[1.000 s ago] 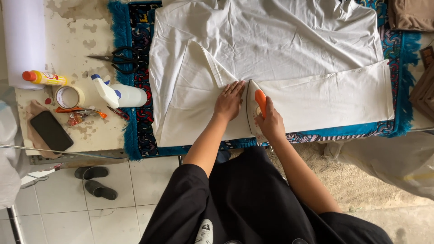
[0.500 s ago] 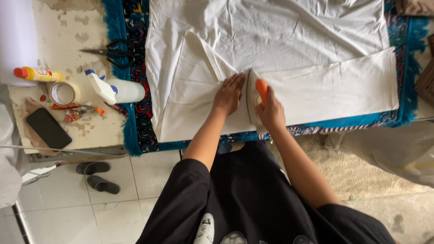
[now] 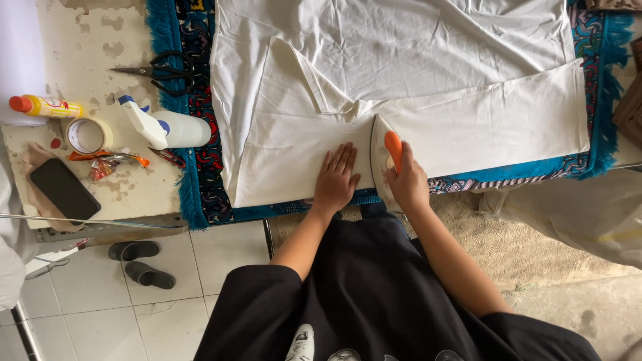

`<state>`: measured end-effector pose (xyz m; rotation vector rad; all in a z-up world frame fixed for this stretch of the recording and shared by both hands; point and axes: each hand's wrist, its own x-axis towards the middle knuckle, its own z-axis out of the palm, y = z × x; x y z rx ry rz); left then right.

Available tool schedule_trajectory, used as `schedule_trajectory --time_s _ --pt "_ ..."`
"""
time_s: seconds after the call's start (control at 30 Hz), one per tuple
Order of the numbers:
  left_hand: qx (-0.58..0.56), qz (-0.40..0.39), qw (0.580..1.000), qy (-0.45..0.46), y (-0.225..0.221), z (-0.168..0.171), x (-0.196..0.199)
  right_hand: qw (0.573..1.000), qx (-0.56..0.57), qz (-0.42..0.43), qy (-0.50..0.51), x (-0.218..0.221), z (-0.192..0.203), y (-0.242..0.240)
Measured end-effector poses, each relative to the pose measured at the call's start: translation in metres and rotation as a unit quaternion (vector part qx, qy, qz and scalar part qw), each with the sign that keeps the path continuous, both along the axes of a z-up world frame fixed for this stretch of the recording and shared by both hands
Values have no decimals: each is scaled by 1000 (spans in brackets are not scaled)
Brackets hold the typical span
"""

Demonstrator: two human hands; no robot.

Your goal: The person is ironing a white t-shirt on a flat surface and then folding it.

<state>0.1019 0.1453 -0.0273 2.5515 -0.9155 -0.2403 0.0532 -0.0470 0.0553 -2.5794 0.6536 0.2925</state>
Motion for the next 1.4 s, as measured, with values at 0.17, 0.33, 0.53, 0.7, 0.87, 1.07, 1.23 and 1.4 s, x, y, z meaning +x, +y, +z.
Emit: schedule_trajectory --time_s 0.17,0.33,0.53,0.7,0.87,1.07,1.23,1.4 --pt "7 -3 1000 -28 3 0 0 999 -22 10 -22 58 10 -12" --pt "19 0 999 -32 2 -5 3 999 -14 16 -37 32 7 -18" --pt "10 2 999 -36 2 7 2 998 -57 2 35 -35 5 -16" --pt "28 -3 1000 -14 1 6 2 999 -39 -2 0 18 8 -18" --pt "35 -5 999 -14 2 3 3 998 -58 11 -30 70 0 -36" --pt "17 3 1000 -10 2 2 2 997 -65 22 -20 14 0 -37" --pt "32 19 999 -29 -14 -1 -4 997 -82 8 4 -41 10 -39" --pt "-76 50 995 -47 -51 19 -2 999 -33 -9 -8 10 15 -44"
